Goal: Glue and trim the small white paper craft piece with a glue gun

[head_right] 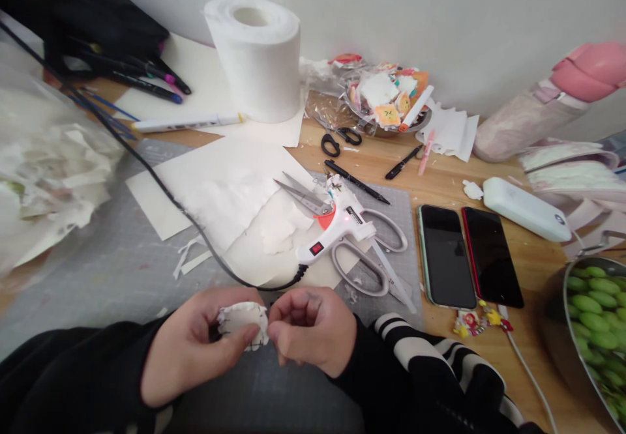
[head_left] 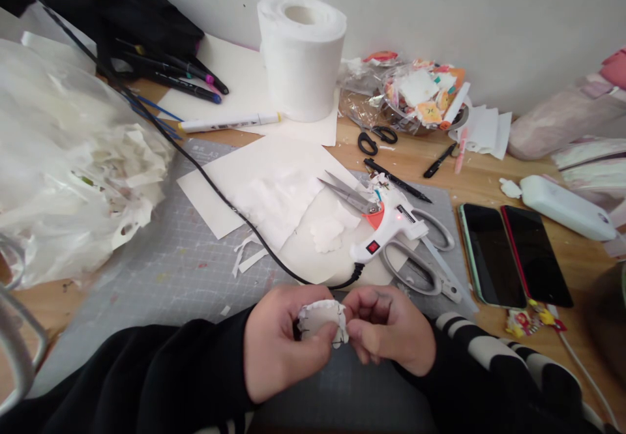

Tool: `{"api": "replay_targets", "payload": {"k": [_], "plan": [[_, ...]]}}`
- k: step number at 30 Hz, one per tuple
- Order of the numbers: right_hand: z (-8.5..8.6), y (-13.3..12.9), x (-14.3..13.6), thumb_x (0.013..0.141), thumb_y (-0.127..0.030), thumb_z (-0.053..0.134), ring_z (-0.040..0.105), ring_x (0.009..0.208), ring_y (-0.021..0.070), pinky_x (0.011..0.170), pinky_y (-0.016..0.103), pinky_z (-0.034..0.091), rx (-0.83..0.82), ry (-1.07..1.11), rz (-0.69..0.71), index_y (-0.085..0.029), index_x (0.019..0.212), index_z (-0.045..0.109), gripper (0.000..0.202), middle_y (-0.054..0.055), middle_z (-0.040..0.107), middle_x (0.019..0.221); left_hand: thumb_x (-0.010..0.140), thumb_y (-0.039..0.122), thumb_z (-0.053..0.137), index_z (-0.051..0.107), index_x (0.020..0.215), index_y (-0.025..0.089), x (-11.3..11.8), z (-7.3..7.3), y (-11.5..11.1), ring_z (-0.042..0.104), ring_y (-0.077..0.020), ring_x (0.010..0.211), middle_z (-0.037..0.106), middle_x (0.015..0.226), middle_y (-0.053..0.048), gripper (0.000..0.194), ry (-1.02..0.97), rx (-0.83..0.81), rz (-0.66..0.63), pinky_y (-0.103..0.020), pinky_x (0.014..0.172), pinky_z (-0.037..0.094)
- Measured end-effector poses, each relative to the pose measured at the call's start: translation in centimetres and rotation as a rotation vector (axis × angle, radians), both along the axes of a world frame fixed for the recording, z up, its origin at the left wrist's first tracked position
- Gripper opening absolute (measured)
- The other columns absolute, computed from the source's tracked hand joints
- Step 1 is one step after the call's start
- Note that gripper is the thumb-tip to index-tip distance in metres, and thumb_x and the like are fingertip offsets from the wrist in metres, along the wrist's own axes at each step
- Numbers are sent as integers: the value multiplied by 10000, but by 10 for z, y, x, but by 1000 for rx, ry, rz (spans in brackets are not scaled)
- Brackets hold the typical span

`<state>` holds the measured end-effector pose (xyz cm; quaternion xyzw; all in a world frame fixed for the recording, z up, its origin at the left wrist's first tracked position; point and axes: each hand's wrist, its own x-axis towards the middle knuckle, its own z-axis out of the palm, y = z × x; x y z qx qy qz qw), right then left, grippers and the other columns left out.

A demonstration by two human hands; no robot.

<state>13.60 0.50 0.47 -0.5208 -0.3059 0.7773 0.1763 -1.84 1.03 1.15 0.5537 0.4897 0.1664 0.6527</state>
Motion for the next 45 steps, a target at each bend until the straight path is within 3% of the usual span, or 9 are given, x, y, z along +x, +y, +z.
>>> {"api": "replay_targets", "payload": {"k": [12, 21, 28, 35, 42, 45], "plan": [[-6, -3, 1, 540, -183, 550, 334, 306, 9, 333, 150, 235, 31, 40, -18, -154, 568, 510, 57, -89, 470, 351, 637, 264, 458, 446, 537, 172, 0, -5, -1, 311, -81, 446, 356, 463, 53, 136, -1, 9, -18, -213, 427, 252], [-5, -2, 3, 683, -362, 505, 336, 276, 20, 294, 155, 213, 62, 64, -135, -152, 641, 528, 215, -71, 483, 371, 714, 266, 460, 452, 566, 173, -4, -4, 1, 293, -72, 458, 327, 468, 71, 175, -54, -23, 40, -204, 442, 257], [-6, -3, 1, 563, -210, 623, 356, 308, 6, 297, 130, 252, 100, 56, -120, -154, 659, 507, 160, -82, 509, 440, 784, 350, 453, 533, 622, 156, -6, -9, 4, 361, -56, 367, 566, 496, 15, 265, -145, -141, 71, -177, 371, 286], [-6, -4, 0, 610, -248, 628, 333, 313, 3, 297, 127, 245, 127, 28, -142, -156, 647, 501, 161, -84, 487, 424, 786, 376, 460, 542, 648, 158, -5, -16, 4, 385, -53, 336, 585, 488, 12, 271, -229, -160, 61, -165, 345, 299], [-8, -4, 1, 639, -338, 600, 309, 300, 11, 296, 143, 236, 158, -14, -124, -165, 659, 487, 207, -81, 464, 420, 741, 358, 510, 548, 658, 145, -2, -13, 2, 412, -63, 368, 591, 519, 1, 231, -192, -202, 55, -180, 378, 337], [-9, -6, 1, 677, -317, 551, 332, 320, 24, 310, 153, 266, 253, -69, -115, -171, 680, 490, 158, -75, 461, 442, 745, 330, 506, 538, 644, 149, -3, -9, 2, 416, -64, 382, 576, 495, 8, 210, -167, -208, 53, -180, 399, 334]]}}
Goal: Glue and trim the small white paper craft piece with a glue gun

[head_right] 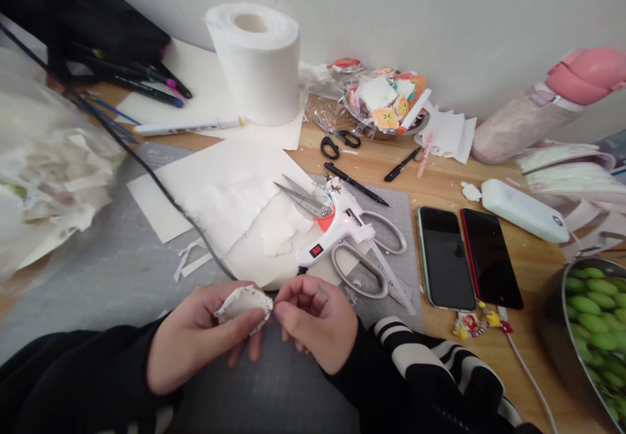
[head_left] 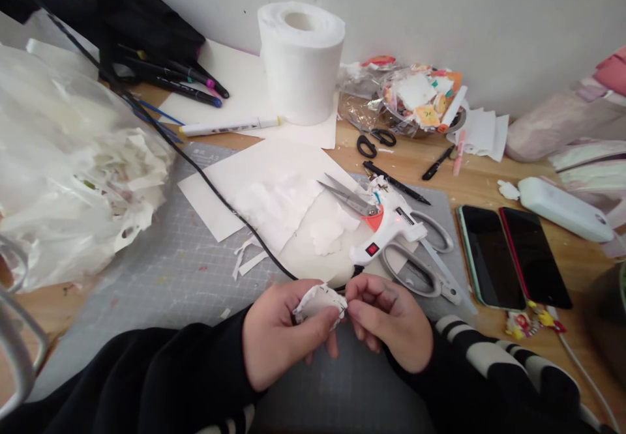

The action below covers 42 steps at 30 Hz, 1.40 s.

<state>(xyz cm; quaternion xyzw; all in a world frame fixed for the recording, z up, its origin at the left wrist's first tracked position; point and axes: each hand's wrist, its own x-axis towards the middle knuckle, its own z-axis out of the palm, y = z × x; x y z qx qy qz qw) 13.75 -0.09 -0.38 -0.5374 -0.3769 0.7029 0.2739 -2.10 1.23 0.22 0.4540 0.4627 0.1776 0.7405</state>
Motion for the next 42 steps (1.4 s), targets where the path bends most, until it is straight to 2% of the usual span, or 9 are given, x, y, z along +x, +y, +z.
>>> {"api": "replay_targets", "payload": {"k": [4, 7, 10, 13, 17, 33, 37, 42], "plan": [[2, -5, -1, 690, -217, 527, 436, 419, 54, 394, 169, 358, 357, -279, -2, -174, 704, 535, 46, -40, 516, 503, 748, 319, 491, 527, 666, 156, 0, 4, 1, 413, -68, 385, 566, 478, 14, 186, -8, -37, -5, -183, 410, 333], [4, -7, -2, 683, -168, 522, 456, 413, 59, 398, 164, 368, 578, -441, 82, -177, 682, 559, 38, -31, 545, 498, 750, 320, 482, 511, 649, 159, 0, 4, 0, 404, -66, 384, 559, 467, 17, 193, -17, -31, -11, -181, 412, 326], [5, -8, -1, 686, -158, 528, 469, 406, 61, 403, 162, 378, 688, -514, 130, -182, 677, 565, 45, -27, 564, 496, 755, 315, 476, 501, 627, 164, 1, 3, -1, 391, -65, 379, 551, 451, 22, 199, -17, -13, -8, -179, 411, 319], [6, -9, -1, 690, -178, 538, 469, 395, 67, 390, 166, 377, 724, -531, 119, -191, 672, 567, 37, -27, 565, 483, 758, 307, 478, 498, 610, 171, 1, 3, -2, 375, -64, 366, 541, 428, 33, 202, -8, 8, -5, -179, 404, 306], [7, -8, -1, 692, -179, 536, 466, 384, 65, 381, 162, 376, 736, -509, 107, -185, 670, 574, 44, -24, 568, 476, 751, 302, 486, 492, 596, 176, 1, 4, -2, 365, -66, 358, 535, 410, 40, 200, 11, 13, -11, -177, 398, 298], [6, -8, 0, 695, -191, 549, 451, 391, 61, 376, 170, 360, 610, -405, 96, -186, 670, 571, 34, -31, 562, 483, 750, 289, 495, 485, 590, 175, 1, 4, -2, 363, -62, 357, 518, 398, 51, 197, 23, 7, -3, -173, 395, 298], [6, -7, 0, 702, -204, 539, 449, 395, 64, 379, 175, 357, 527, -373, 93, -184, 679, 559, 36, -32, 545, 482, 750, 308, 507, 514, 608, 166, 1, 1, -1, 394, -64, 369, 549, 428, 36, 201, -10, -17, -3, -174, 401, 317], [3, -9, 0, 742, -238, 514, 447, 444, 69, 420, 189, 366, 355, -250, 12, -180, 721, 525, 63, -30, 530, 520, 745, 358, 518, 569, 671, 139, 2, -3, 1, 447, -69, 384, 625, 549, -8, 237, -103, -51, 17, -187, 404, 370]]}}
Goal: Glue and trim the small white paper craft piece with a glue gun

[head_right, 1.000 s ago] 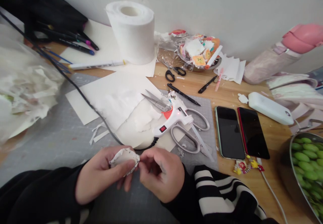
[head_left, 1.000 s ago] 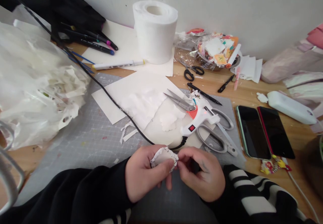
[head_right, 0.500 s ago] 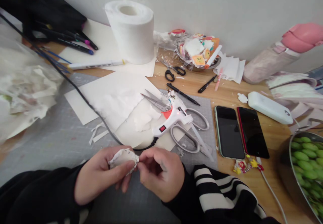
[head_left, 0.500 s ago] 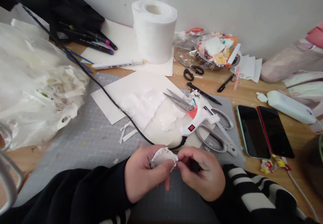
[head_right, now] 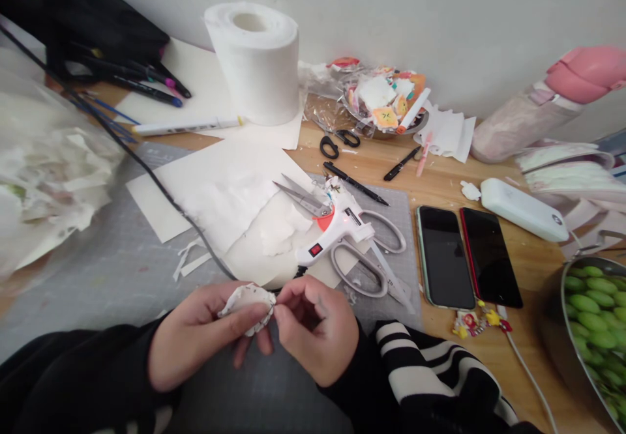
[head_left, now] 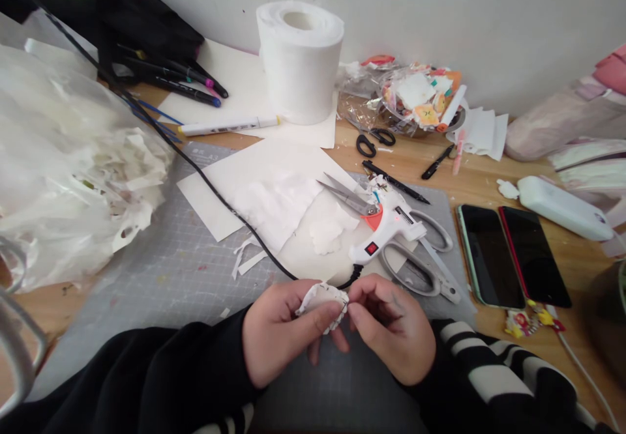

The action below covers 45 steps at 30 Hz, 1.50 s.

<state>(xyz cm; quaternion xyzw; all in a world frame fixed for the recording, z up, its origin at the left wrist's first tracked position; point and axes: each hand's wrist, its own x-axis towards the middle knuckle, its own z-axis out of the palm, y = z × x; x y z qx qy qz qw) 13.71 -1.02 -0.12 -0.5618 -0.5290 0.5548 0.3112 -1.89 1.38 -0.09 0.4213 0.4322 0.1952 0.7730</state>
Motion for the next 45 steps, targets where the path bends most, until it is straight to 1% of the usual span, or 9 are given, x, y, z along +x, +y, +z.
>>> {"api": "replay_targets", "payload": {"k": [6, 11, 14, 18, 23, 28, 36, 40, 45], "plan": [[-3, -1, 1, 746, -237, 521, 435, 449, 66, 434, 197, 346, -115, 146, 36, -184, 731, 466, 78, -37, 532, 529, 747, 364, 520, 563, 629, 141, 1, -1, 0, 478, -74, 402, 601, 534, 5, 256, -46, 13, 22, -186, 414, 402], [0, 3, -1, 708, -266, 549, 426, 451, 69, 431, 203, 339, -151, 136, 4, -182, 672, 464, 124, -38, 506, 511, 739, 325, 534, 563, 682, 141, 1, 0, 0, 492, -72, 430, 607, 577, 8, 194, -13, 43, 7, -189, 442, 401], [0, 4, -4, 683, -287, 568, 429, 459, 73, 428, 204, 333, -168, 140, -39, -182, 649, 462, 153, -34, 504, 508, 716, 326, 553, 540, 691, 147, 2, 1, 0, 498, -74, 430, 599, 582, 15, 182, -18, 19, 45, -193, 438, 403], [-1, 3, -3, 711, -295, 546, 418, 443, 65, 418, 194, 320, -183, 146, -42, -178, 667, 479, 142, -30, 521, 501, 703, 318, 556, 523, 688, 143, 2, 1, 1, 508, -78, 410, 618, 593, 0, 179, -18, -21, 47, -191, 406, 393], [-2, 2, -1, 714, -244, 523, 413, 438, 61, 421, 187, 330, -125, 82, -56, -166, 714, 526, 78, -38, 509, 501, 721, 304, 517, 540, 697, 127, 2, 1, 2, 506, -82, 389, 625, 562, -13, 180, -3, -13, 37, -198, 413, 400], [-1, 2, -2, 680, -212, 543, 437, 428, 71, 415, 199, 355, -82, 12, 22, -171, 711, 523, 55, -27, 539, 505, 739, 295, 507, 539, 684, 132, 0, 0, 0, 504, -79, 404, 612, 556, -2, 175, -15, 12, 32, -198, 438, 410], [-1, 3, 2, 734, -201, 525, 482, 427, 67, 415, 183, 385, 10, -28, 118, -174, 741, 530, 28, -18, 607, 525, 743, 299, 506, 535, 686, 136, 0, -1, -1, 491, -76, 397, 614, 563, -1, 175, 9, 32, 10, -196, 427, 400], [-2, 1, 4, 736, -196, 527, 481, 424, 62, 408, 174, 381, 52, -51, 127, -167, 743, 540, 32, -23, 599, 521, 715, 307, 507, 521, 671, 141, 1, 0, 0, 486, -88, 379, 617, 538, -13, 172, 37, 6, 13, -210, 409, 402], [-3, 1, 4, 737, -197, 528, 470, 418, 59, 404, 172, 373, 43, -52, 129, -164, 732, 543, 37, -28, 585, 511, 712, 302, 510, 513, 666, 150, 1, 1, 0, 487, -91, 376, 625, 529, -15, 160, 34, 3, 9, -209, 405, 401]]}}
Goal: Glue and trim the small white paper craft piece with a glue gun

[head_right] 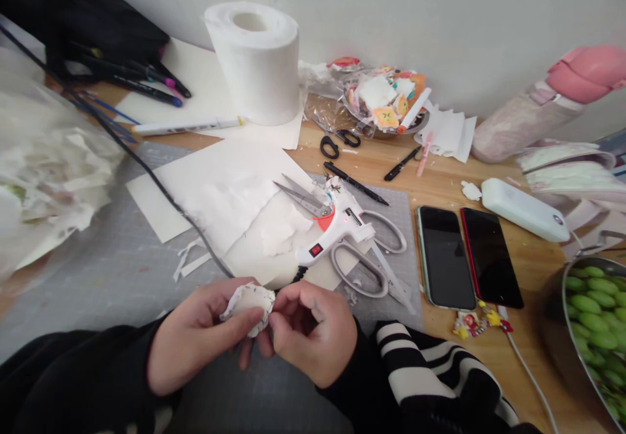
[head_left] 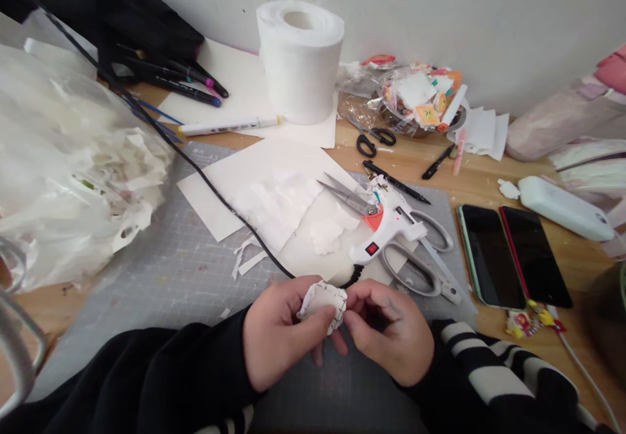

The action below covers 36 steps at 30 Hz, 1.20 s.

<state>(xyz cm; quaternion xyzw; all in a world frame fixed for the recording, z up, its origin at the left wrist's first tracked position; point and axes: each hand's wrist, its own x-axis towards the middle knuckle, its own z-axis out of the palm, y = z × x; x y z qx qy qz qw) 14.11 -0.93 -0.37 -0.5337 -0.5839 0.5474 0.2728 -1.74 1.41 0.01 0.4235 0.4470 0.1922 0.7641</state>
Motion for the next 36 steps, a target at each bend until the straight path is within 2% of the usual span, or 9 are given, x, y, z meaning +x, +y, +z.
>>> {"api": "replay_targets", "payload": {"k": [10, 16, 25, 30, 36], "plan": [[2, 2, -2, 738, -222, 516, 452, 435, 58, 415, 175, 366, -135, 115, -16, -163, 699, 521, 71, -25, 571, 510, 700, 306, 517, 505, 660, 152, 0, 1, 0, 483, -85, 377, 613, 519, -9, 160, -12, -4, 5, -200, 401, 393], [4, 4, -6, 696, -241, 524, 447, 435, 65, 414, 185, 361, -233, 193, -67, -156, 687, 518, 85, -24, 542, 492, 694, 305, 520, 512, 658, 149, 1, 1, 1, 472, -84, 374, 602, 503, -13, 161, 10, 27, 4, -203, 406, 392], [5, 6, -8, 623, -305, 507, 401, 436, 73, 431, 219, 327, -324, 85, -102, -149, 651, 510, 159, -17, 488, 494, 706, 271, 511, 509, 653, 155, 0, -3, -2, 487, -90, 387, 594, 488, -4, 128, 56, 104, 5, -203, 419, 405], [6, 6, -10, 592, -292, 492, 401, 417, 71, 423, 216, 318, -338, 62, -128, -159, 614, 492, 135, -18, 491, 470, 719, 271, 507, 516, 666, 154, 0, -3, -3, 505, -98, 404, 613, 513, -12, 129, 50, 109, -23, -208, 430, 414], [4, 4, -12, 586, -239, 486, 427, 394, 67, 407, 199, 314, -350, 96, -155, -173, 585, 467, 69, -34, 498, 440, 710, 244, 530, 545, 636, 149, 0, 2, -4, 545, -113, 463, 618, 521, -4, 121, 90, 92, -36, -217, 486, 426]]}}
